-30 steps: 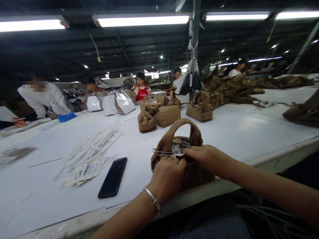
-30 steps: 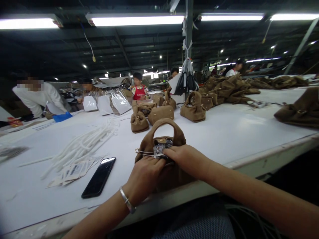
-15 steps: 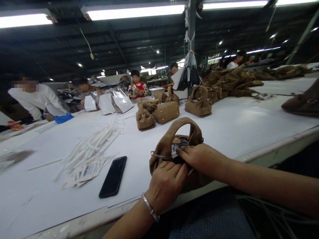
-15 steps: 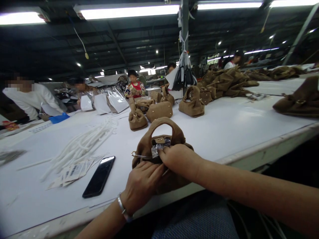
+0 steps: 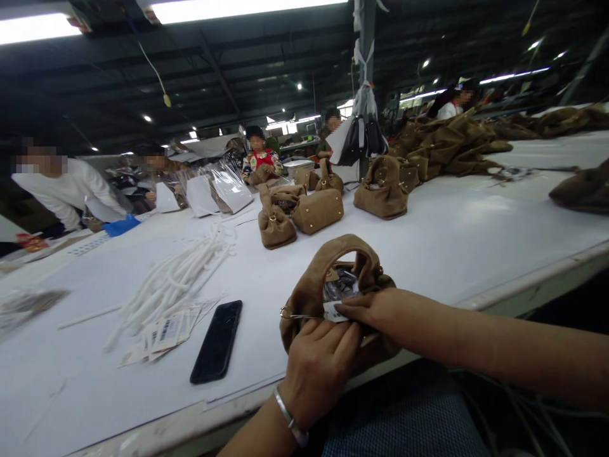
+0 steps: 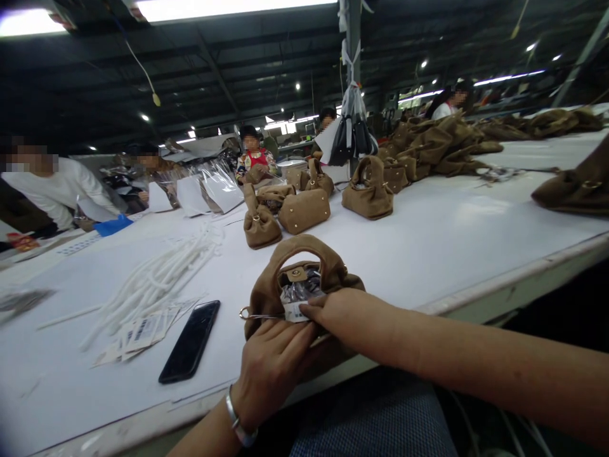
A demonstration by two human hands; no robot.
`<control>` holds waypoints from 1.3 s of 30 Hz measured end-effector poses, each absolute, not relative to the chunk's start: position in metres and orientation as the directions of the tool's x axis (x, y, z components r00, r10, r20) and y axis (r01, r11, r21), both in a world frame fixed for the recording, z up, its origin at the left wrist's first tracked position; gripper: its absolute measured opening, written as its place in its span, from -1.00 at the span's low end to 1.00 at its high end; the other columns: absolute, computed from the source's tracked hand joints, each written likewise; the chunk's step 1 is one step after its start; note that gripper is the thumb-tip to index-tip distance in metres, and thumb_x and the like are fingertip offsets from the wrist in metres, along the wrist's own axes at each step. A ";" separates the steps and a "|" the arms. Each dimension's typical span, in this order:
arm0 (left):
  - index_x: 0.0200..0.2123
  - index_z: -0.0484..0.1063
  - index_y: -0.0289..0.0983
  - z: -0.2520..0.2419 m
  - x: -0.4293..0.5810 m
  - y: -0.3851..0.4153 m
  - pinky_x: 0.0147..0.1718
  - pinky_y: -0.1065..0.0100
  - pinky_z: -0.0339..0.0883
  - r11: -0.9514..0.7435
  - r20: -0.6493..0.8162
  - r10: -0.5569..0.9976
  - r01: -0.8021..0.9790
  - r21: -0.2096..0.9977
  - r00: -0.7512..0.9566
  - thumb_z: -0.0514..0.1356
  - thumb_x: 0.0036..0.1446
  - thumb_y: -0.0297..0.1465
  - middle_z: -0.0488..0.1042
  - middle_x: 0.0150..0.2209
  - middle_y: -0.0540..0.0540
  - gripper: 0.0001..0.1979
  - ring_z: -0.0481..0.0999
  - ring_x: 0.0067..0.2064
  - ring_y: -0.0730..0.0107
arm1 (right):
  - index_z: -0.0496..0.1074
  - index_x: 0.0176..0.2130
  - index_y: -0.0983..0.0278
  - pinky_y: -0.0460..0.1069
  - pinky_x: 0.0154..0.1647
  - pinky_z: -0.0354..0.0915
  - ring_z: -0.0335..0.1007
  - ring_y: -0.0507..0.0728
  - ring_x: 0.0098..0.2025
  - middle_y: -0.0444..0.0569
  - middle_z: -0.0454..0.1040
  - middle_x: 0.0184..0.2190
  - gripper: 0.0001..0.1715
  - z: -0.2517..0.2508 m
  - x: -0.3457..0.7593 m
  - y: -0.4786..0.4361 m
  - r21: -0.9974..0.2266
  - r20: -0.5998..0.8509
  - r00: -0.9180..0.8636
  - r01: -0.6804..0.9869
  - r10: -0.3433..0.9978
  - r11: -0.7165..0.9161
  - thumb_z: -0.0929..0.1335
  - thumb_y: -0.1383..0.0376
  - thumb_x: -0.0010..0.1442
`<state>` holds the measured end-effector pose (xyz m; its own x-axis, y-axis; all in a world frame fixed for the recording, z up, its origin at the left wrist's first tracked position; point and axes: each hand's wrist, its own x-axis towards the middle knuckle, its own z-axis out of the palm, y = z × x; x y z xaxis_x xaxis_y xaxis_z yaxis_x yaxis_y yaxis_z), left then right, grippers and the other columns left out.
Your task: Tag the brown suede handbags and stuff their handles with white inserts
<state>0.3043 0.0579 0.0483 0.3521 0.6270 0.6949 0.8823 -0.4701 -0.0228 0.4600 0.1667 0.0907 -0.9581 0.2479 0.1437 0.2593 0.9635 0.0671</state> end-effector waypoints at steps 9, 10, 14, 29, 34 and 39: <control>-0.06 0.46 -0.29 0.059 0.310 0.064 -0.17 0.27 0.44 -0.343 0.694 0.681 0.939 0.023 0.232 0.22 0.26 -0.43 0.62 -0.19 -0.07 -0.82 0.58 -0.17 0.28 | 0.59 -0.13 0.30 0.05 -0.27 0.45 0.61 0.28 -0.27 0.10 0.64 -0.27 -0.68 0.113 0.440 0.188 -0.027 -0.059 -0.963 0.266 0.265 0.963 0.32 0.52 0.20; -0.06 0.46 -0.29 0.062 0.312 0.066 -0.11 0.28 0.44 -0.312 0.693 0.693 0.949 0.037 0.201 0.21 0.27 -0.43 0.62 -0.14 -0.08 -0.82 0.58 -0.10 0.27 | 0.59 -0.14 0.31 0.04 -0.27 0.44 0.61 0.27 -0.27 0.10 0.64 -0.27 -0.68 0.113 0.441 0.194 -0.039 -0.062 -0.967 0.248 0.246 0.968 0.32 0.53 0.20; -0.09 0.48 -0.25 0.070 0.317 0.072 -0.22 0.33 0.47 -0.120 0.629 0.776 0.990 0.074 0.047 0.16 0.31 -0.35 0.58 -0.02 -0.15 -0.83 0.61 -0.11 0.25 | 0.56 -0.09 0.24 -0.01 -0.22 0.45 0.60 0.18 -0.23 0.00 0.64 -0.22 -0.63 0.107 0.460 0.213 -0.210 0.041 -0.983 0.166 0.178 0.964 0.32 0.51 0.17; -0.37 0.48 -0.25 0.091 0.310 0.094 -0.58 0.43 0.23 0.134 0.325 0.936 0.990 0.033 -0.137 0.12 0.31 -0.39 0.59 -0.50 -0.08 -0.80 0.59 -0.48 0.25 | 0.40 0.12 0.38 0.32 0.16 0.29 0.44 0.30 -0.02 0.14 0.54 -0.09 -0.42 0.054 0.479 0.175 -0.101 0.557 -0.777 0.288 0.294 0.952 0.46 0.23 0.16; -0.08 0.49 -0.19 0.101 0.293 0.064 -0.31 0.45 0.45 -0.186 0.441 0.897 0.923 0.337 0.020 0.14 0.26 -0.52 0.64 -0.23 -0.04 -0.78 0.64 -0.27 0.36 | 0.44 0.11 0.30 0.27 0.09 0.31 0.41 0.27 -0.07 0.07 0.54 -0.16 -0.46 0.049 0.477 0.178 -0.109 0.538 -0.773 0.331 0.335 0.937 0.46 0.22 0.16; -0.13 0.51 -0.22 0.132 0.241 0.061 -0.28 0.44 0.45 -0.090 0.574 0.699 0.743 0.663 -0.427 0.18 0.27 -0.34 0.57 -0.41 0.03 -0.84 0.57 -0.37 0.44 | 0.43 0.13 0.26 0.24 0.14 0.24 0.38 0.23 -0.05 0.04 0.52 -0.13 -0.51 0.040 0.475 0.175 -0.194 0.563 -0.728 0.344 0.391 0.919 0.42 0.27 0.22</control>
<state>0.2413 0.0609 0.1321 -0.4275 0.6985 0.5739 0.7428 -0.0904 0.6633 0.4750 0.1753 0.0399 -0.7277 0.3912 0.5634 0.3438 0.9188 -0.1939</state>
